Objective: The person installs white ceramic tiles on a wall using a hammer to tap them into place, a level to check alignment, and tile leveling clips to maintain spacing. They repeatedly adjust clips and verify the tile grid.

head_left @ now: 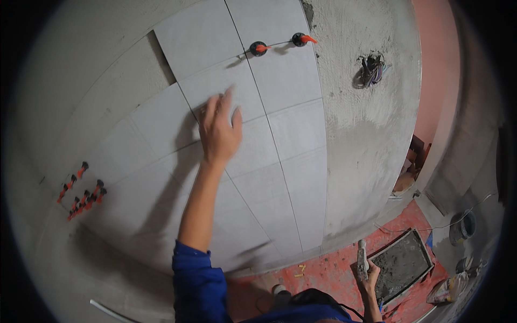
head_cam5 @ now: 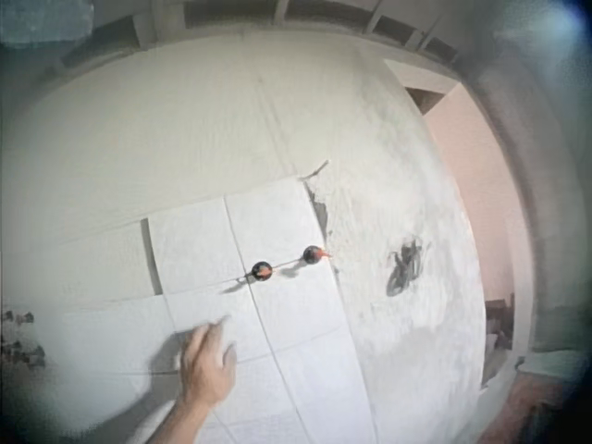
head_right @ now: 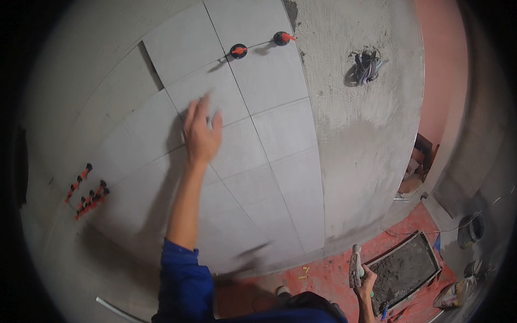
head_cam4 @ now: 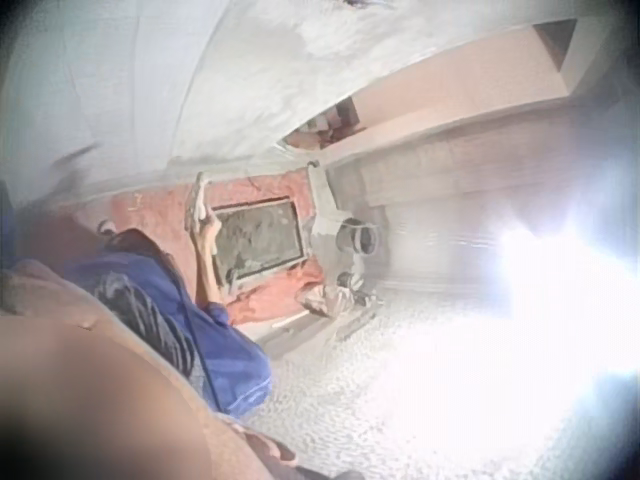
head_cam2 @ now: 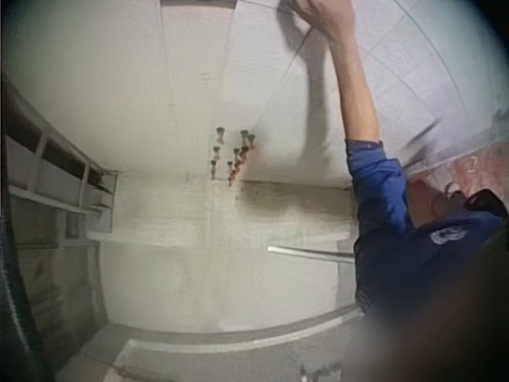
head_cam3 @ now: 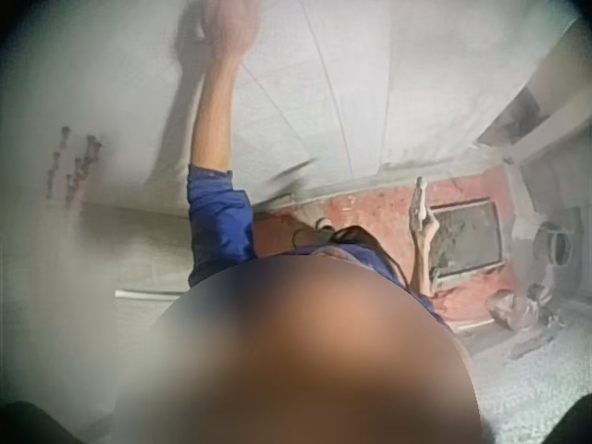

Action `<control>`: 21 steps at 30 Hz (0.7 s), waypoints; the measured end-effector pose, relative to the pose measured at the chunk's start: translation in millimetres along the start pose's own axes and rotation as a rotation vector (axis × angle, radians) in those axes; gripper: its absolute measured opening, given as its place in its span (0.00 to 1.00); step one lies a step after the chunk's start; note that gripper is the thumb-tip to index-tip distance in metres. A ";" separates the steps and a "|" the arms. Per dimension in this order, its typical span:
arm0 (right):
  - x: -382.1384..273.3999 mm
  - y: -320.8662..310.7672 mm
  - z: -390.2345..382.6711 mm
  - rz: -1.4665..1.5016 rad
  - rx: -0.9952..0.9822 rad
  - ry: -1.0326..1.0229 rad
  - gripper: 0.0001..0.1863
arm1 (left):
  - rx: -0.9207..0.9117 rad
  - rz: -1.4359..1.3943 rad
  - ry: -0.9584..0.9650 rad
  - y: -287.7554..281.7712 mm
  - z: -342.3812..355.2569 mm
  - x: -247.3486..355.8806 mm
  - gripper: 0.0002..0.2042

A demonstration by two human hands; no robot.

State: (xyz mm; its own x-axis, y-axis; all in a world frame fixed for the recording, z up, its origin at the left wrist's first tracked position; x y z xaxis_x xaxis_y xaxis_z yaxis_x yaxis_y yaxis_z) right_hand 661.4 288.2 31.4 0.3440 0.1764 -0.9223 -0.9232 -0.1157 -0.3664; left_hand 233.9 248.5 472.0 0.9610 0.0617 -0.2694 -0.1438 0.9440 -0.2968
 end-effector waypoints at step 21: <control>34.3 -39.7 -27.8 0.107 0.025 0.114 0.07 | -0.232 0.789 0.361 11.6 99.6 -4.4 0.13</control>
State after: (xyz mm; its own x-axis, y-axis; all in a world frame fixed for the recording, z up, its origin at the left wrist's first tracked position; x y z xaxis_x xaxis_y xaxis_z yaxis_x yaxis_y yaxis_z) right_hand 714.6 271.7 10.9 0.2595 0.0522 -0.9643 -0.9590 -0.1035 -0.2637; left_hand 251.5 291.4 561.0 0.4351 0.5218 -0.7338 -0.8127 0.5784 -0.0706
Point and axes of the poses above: each hand's wrist, its own z-axis towards the middle knuckle, its own y-axis out of the palm, x = y × z, the point moved 2 cm from there along z, towards the middle knuckle, and after that the axes turned 6 degrees about y, right-handed, at the moved point
